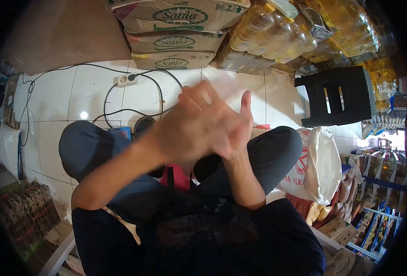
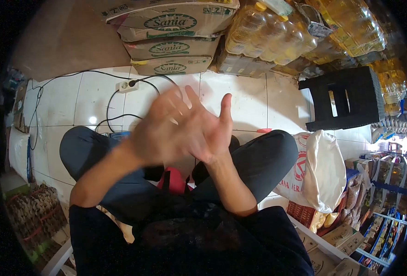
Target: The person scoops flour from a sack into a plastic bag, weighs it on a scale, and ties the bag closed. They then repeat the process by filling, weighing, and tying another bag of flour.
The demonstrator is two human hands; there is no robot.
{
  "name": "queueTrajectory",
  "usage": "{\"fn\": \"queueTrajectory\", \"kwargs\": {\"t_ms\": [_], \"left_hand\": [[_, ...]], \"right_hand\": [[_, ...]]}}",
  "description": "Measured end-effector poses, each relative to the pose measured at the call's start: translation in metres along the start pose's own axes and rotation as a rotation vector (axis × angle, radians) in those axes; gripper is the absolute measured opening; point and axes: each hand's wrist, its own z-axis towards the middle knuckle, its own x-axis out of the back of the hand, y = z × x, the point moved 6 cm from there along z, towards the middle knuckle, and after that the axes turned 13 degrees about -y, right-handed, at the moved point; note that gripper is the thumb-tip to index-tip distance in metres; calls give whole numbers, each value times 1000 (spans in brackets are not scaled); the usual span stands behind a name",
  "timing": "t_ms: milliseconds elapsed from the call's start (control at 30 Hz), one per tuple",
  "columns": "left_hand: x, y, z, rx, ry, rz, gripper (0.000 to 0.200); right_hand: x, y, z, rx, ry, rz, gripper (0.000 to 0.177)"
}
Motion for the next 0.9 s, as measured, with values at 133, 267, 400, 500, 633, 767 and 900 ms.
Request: {"fn": "queueTrajectory", "kwargs": {"t_ms": [133,267,400,500,633,767,900], "left_hand": [[-45,22,-6,-267,-171,-212,49],[-28,-109,-17,709,-732,184,42],[40,-105,-26,619,139,447,71],[37,-64,-12,473,60,253,63],[21,-36,-7,368,-139,184,62],[5,-18,-6,321,-224,61,67],[-25,2,-15,293,-352,-2,69]], "right_hand": [[-10,13,7,36,-155,35,98],[-18,7,4,81,-33,106,93],[-35,10,4,74,-58,27,88],[-29,10,4,82,-29,17,89],[-27,6,3,57,-55,-37,88],[-21,-1,1,100,-66,39,88],[-7,-15,0,206,-57,-66,88]]}}
